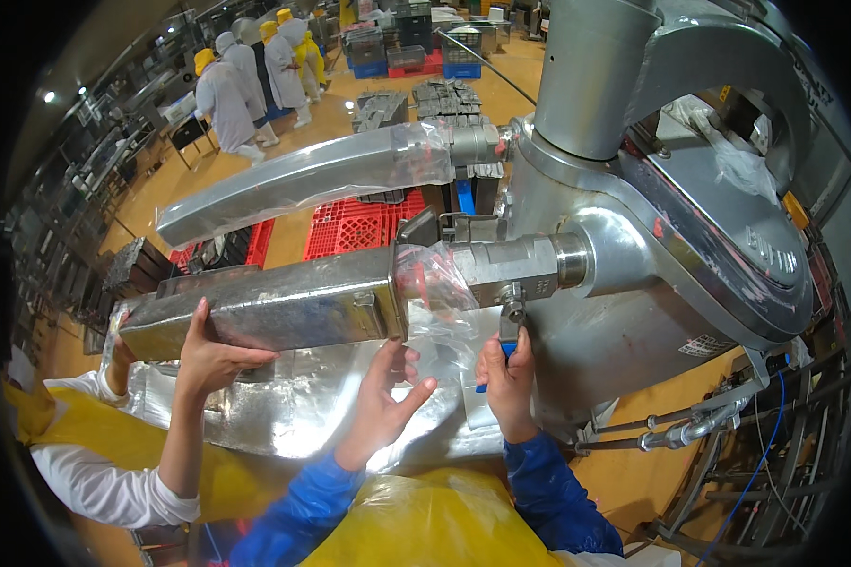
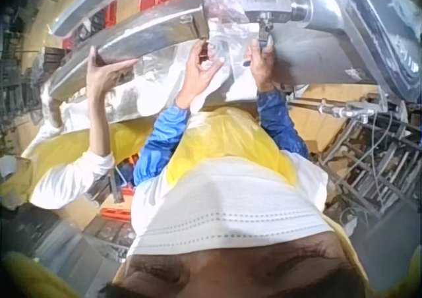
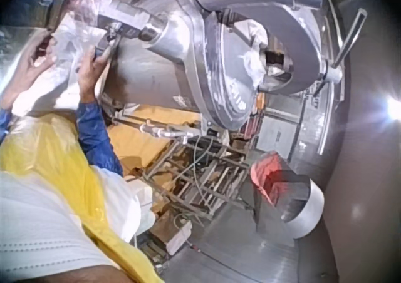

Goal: The person repeatedly places a long metal component into a machine, secures it with a blue-handled clamp, and removes it. The person repeats this cycle multiple times while a coworker works nearby.

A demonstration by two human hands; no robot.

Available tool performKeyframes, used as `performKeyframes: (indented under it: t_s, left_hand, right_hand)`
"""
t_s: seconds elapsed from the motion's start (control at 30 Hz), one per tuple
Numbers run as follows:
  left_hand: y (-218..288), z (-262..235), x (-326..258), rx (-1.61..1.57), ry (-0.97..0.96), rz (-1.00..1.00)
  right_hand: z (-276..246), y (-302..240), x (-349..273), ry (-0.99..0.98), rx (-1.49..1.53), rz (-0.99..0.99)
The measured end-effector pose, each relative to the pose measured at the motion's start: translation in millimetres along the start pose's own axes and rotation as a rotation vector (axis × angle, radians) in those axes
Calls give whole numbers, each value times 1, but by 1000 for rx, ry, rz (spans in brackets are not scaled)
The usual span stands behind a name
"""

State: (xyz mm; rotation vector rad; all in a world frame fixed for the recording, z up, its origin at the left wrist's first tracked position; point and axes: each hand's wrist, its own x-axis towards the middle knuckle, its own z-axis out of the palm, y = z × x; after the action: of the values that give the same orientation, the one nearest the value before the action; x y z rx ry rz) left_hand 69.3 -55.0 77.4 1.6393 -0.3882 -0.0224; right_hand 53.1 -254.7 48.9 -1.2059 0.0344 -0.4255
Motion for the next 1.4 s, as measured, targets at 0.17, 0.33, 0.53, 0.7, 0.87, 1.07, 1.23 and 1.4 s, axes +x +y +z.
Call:
performKeyframes:
  t_s: [0.17, 0.33, 0.53, 0.7, 0.87, 1.07, 1.23, 1.4]
  left_hand:
    - [-9, 2, -3, -60, 67, -5]
    - [-21, -21, -7, -139, 200, -25]
    - [-27, -64, -14, -263, 430, 16]
    - [-33, -107, -33, -299, 546, -90]
    - [-48, -114, -59, -286, 436, -151]
    - [-36, -112, -71, -251, 330, -176]
    - [-27, -116, -73, -215, 312, -159]
    - [-24, -125, -78, -173, 307, -163]
  right_hand:
    - [32, 6, -3, 1, 351, 54]
    - [59, 4, -1, 23, 505, 40]
    - [80, -4, -1, 110, 564, 59]
    - [84, -2, 2, 160, 610, 66]
    - [88, -4, 2, 129, 589, 3]
    - [109, -5, 2, 181, 494, -77]
    - [96, -2, 1, 107, 465, -36]
    - [-25, -5, 25, -99, -317, -29]
